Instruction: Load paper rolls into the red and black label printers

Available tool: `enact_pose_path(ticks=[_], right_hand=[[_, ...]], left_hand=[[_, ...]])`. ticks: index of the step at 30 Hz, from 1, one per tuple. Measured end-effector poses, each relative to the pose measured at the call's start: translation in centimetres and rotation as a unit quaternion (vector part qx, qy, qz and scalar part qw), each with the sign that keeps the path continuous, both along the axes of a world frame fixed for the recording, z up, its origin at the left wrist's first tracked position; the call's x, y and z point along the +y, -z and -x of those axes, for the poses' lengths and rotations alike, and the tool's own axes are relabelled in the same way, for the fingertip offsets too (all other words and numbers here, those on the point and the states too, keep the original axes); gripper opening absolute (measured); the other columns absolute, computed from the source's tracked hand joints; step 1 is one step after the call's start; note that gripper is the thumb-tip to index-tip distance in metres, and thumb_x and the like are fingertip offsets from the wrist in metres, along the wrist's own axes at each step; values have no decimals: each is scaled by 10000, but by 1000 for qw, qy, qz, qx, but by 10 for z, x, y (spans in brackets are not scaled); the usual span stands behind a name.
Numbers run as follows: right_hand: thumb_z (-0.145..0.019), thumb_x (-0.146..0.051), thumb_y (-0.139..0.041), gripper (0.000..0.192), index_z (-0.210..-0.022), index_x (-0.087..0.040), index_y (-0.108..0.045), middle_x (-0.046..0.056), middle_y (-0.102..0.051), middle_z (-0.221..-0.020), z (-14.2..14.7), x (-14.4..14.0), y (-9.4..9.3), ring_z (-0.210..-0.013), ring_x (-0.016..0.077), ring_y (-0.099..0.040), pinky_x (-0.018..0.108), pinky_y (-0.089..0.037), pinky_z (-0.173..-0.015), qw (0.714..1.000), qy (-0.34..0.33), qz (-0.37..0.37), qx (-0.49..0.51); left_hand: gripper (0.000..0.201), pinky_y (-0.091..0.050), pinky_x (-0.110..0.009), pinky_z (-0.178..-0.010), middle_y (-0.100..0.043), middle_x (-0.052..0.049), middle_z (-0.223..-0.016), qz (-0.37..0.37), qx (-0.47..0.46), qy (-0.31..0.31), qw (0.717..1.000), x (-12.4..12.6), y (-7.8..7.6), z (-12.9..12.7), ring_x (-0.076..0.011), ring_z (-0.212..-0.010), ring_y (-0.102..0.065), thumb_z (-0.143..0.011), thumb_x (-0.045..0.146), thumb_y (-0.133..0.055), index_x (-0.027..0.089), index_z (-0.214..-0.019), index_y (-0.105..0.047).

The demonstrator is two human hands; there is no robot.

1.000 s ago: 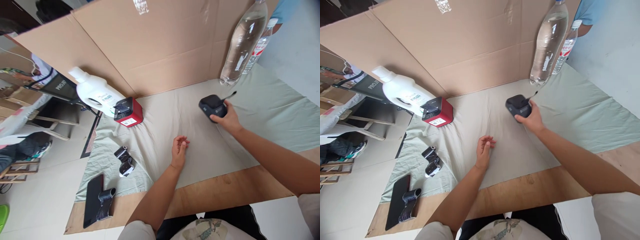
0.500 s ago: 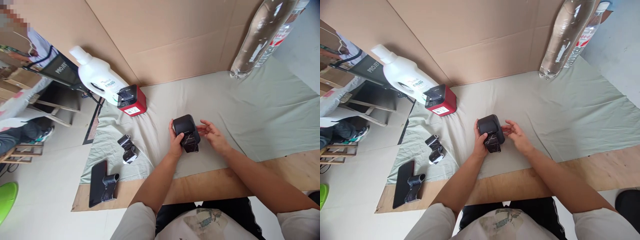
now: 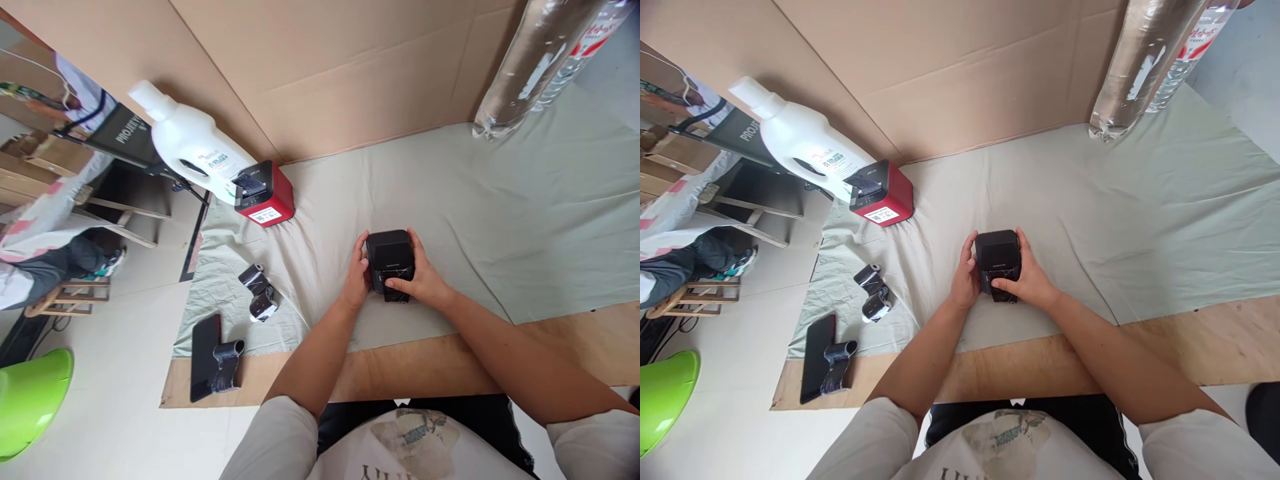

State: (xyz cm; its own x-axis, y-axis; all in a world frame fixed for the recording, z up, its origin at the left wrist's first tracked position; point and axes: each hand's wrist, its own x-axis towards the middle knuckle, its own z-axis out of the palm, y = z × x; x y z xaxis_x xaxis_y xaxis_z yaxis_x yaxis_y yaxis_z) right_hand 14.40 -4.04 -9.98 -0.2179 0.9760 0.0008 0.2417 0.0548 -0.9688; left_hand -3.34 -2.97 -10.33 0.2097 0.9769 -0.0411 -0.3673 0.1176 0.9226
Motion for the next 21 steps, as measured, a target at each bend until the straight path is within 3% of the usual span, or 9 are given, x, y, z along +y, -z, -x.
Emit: enact_pose_path(ticks=[5, 12, 17, 21], right_hand=[[-727, -561, -765, 1243, -1601, -275, 72, 154, -127, -1664, 0, -3, 0, -1529, 333, -201, 590, -249, -1209, 1000, 3, -22, -18], [-837, -652, -599, 1080, -1603, -253, 50, 132, -111, -1671, -4, 0, 5, -1539, 296, -172, 541, -159, -1247, 999, -16, -27, 26], [-842, -598, -611, 1078, -1601, -236, 62, 129, -119, -1672, -3, 1, 5, -1532, 285, -200, 520, -166, -1251, 998, -20, -17, 55], [-819, -519, -638, 1069, -1604, -243, 32, 106, -155, -1672, -3, 0, 1, -1528, 288, -218, 525, -188, -1247, 997, -15, -7, 76]], left_hand=[[676, -517, -415, -952, -706, -58, -1078, 17, 55, -9, 998, 1, 2, 2, -234, -982, -680, -899, 568, -569, 289, -1493, -409], [697, -571, -350, -749, -697, -48, -971, 38, 65, 2, 997, 3, 5, 4, -210, -813, -678, -861, 596, -628, 336, -1479, -439], [696, -523, -269, -563, -675, -23, -890, 49, 70, 5, 996, 4, 1, 4, -135, -620, -604, -848, 569, -664, 340, -1469, -449], [668, -503, -249, -523, -681, -27, -890, 52, 80, -3, 995, 4, 2, 4, -122, -588, -580, -859, 547, -657, 349, -1465, -459]])
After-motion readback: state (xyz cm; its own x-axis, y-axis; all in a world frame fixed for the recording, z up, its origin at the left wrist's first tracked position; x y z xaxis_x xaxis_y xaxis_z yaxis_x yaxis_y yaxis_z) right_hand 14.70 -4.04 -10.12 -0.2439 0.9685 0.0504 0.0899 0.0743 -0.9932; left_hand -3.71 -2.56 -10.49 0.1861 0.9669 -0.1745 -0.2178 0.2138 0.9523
